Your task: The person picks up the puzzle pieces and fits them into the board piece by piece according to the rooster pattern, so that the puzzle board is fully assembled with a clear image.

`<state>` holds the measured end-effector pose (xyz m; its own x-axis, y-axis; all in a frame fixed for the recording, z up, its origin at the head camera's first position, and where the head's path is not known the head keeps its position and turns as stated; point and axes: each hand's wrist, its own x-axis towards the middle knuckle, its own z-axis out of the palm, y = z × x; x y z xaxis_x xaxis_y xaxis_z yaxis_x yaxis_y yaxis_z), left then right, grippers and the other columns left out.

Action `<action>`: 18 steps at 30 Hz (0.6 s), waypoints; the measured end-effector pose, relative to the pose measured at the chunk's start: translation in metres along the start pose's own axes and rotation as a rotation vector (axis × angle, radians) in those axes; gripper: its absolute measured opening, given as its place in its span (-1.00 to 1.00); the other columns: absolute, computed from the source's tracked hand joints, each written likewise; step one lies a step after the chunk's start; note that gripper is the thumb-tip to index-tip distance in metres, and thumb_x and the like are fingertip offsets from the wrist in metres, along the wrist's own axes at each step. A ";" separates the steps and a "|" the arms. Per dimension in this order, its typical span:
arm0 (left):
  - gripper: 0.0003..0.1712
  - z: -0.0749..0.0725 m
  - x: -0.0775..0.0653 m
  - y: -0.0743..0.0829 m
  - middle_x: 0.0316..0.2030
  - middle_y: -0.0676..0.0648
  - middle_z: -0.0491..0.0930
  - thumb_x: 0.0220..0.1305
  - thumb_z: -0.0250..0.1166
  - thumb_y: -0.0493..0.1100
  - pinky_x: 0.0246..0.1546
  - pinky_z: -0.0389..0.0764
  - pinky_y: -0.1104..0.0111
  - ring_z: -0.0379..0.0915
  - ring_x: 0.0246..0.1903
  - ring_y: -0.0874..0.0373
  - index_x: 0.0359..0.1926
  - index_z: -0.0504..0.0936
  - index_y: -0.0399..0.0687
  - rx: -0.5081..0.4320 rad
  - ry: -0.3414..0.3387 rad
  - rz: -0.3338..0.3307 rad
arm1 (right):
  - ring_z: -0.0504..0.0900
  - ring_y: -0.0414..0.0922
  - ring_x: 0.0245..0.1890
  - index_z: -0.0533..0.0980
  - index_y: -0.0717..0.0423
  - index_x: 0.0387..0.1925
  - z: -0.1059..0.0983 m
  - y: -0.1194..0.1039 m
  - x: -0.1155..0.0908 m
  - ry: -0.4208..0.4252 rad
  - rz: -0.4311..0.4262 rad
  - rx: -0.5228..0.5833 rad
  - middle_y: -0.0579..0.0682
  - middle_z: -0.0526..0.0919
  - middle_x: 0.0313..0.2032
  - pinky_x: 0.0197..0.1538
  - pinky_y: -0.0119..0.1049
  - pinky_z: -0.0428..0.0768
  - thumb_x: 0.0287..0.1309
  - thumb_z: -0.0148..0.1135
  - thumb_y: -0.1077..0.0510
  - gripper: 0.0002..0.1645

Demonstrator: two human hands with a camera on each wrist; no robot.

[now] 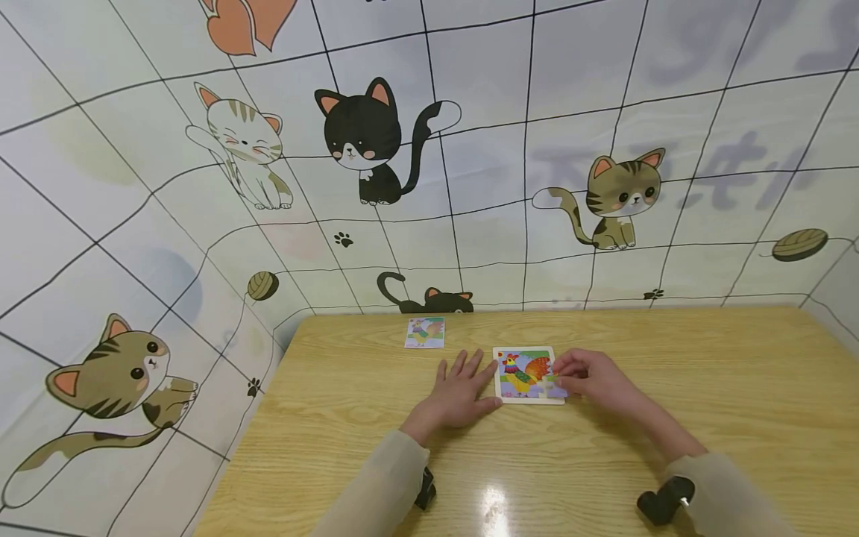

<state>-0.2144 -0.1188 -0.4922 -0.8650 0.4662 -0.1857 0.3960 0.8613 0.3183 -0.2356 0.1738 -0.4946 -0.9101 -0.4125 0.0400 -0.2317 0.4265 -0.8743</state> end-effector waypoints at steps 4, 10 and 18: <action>-0.18 0.000 0.000 0.000 0.64 -0.09 -0.16 0.55 0.01 0.30 0.48 -0.22 -0.20 -0.36 0.60 -0.12 0.65 0.05 0.17 0.001 -0.002 -0.002 | 0.61 -0.06 -0.26 0.61 0.28 -0.12 0.007 0.001 0.004 -0.004 -0.005 0.010 0.03 0.70 -0.27 -0.32 -0.33 0.59 0.27 0.35 0.35 -0.84; -0.18 0.001 0.000 0.000 0.64 -0.09 -0.16 0.54 0.01 0.30 0.48 -0.23 -0.21 -0.37 0.60 -0.12 0.65 0.05 0.17 -0.001 -0.002 -0.004 | 0.57 -0.06 -0.23 0.62 0.24 -0.10 0.011 0.004 0.005 -0.029 -0.007 -0.015 -0.01 0.67 -0.25 -0.24 -0.33 0.56 0.25 0.36 0.36 -0.82; -0.19 0.002 0.002 -0.001 0.64 -0.06 -0.19 0.55 0.00 0.31 0.48 -0.26 -0.20 -0.40 0.60 -0.10 0.65 0.02 0.21 0.003 -0.009 -0.013 | 0.48 -0.09 -0.31 0.63 0.28 -0.03 0.011 0.006 0.006 -0.035 0.010 -0.051 -0.03 0.60 -0.31 -0.29 -0.34 0.50 0.20 0.43 0.32 -0.71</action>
<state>-0.2158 -0.1182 -0.4951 -0.8673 0.4567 -0.1981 0.3854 0.8679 0.3133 -0.2383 0.1651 -0.5048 -0.8999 -0.4360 0.0139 -0.2411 0.4706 -0.8488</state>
